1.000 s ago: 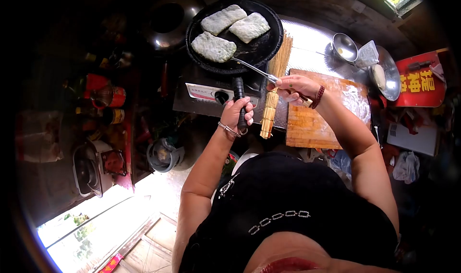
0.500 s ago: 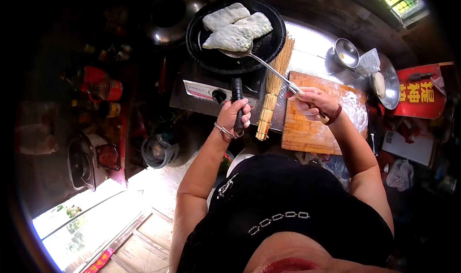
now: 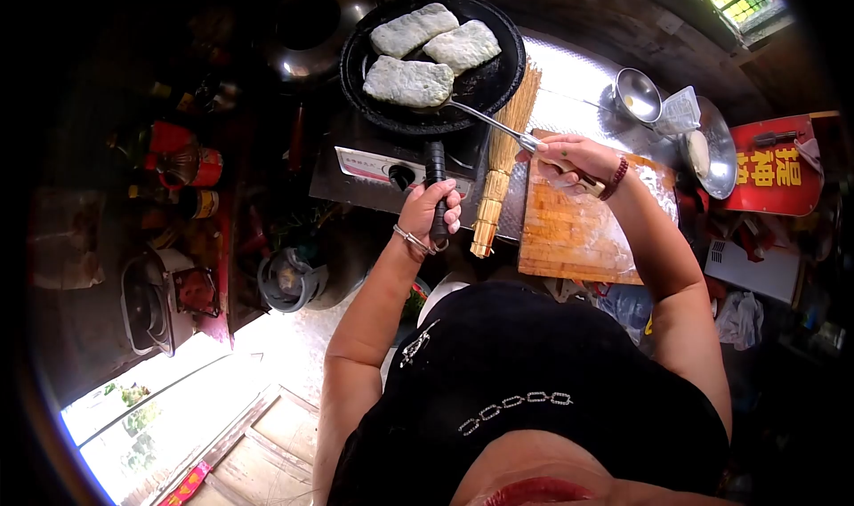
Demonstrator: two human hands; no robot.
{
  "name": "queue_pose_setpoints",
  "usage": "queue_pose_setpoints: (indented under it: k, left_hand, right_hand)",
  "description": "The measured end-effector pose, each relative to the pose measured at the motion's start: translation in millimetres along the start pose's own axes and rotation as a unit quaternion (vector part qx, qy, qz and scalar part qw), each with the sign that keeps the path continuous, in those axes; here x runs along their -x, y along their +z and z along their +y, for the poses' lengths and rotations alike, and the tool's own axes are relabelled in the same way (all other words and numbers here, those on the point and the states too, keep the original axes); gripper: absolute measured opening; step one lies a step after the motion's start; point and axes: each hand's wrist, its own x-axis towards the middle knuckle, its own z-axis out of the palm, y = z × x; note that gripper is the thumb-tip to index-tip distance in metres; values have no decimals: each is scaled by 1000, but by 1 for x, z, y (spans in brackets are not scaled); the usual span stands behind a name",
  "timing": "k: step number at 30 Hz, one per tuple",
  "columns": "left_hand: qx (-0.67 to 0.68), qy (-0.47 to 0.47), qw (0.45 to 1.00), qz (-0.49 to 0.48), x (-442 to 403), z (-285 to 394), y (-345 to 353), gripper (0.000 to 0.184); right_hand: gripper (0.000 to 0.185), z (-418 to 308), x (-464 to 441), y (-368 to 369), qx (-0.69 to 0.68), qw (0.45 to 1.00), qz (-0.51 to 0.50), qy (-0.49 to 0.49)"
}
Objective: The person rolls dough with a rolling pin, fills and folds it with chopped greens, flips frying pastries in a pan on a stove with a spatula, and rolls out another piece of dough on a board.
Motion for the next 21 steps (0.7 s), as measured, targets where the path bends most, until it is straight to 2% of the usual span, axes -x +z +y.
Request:
queue_pose_setpoints:
  k: [3,7,15,18,19,21]
  left_hand:
    - [-2,-2,1000,6,1,2,2,15]
    - [-5,0,1000,1,0,1,0,16]
    - [-14,-8,1000,3,2,3,4,13]
    - [-22,-12,1000,11,2,3,4,13]
    - [-23,-7,1000,4,3,3,5,13]
    - [-14,-8,1000,5,2,1,3,15]
  right_hand:
    - [38,7,-15,0,8,1000,-27,-14]
    - [39,15,-14,8,-76,996,-33,-16]
    - [35,7,-38,13,-28,999,-33,-26]
    - [34,13,-40,13,-20,1000,6,-22]
    - [33,13,-47,7,-53,996,-57,-37]
    - [31,13,-57,9,-52,998,-31,-29]
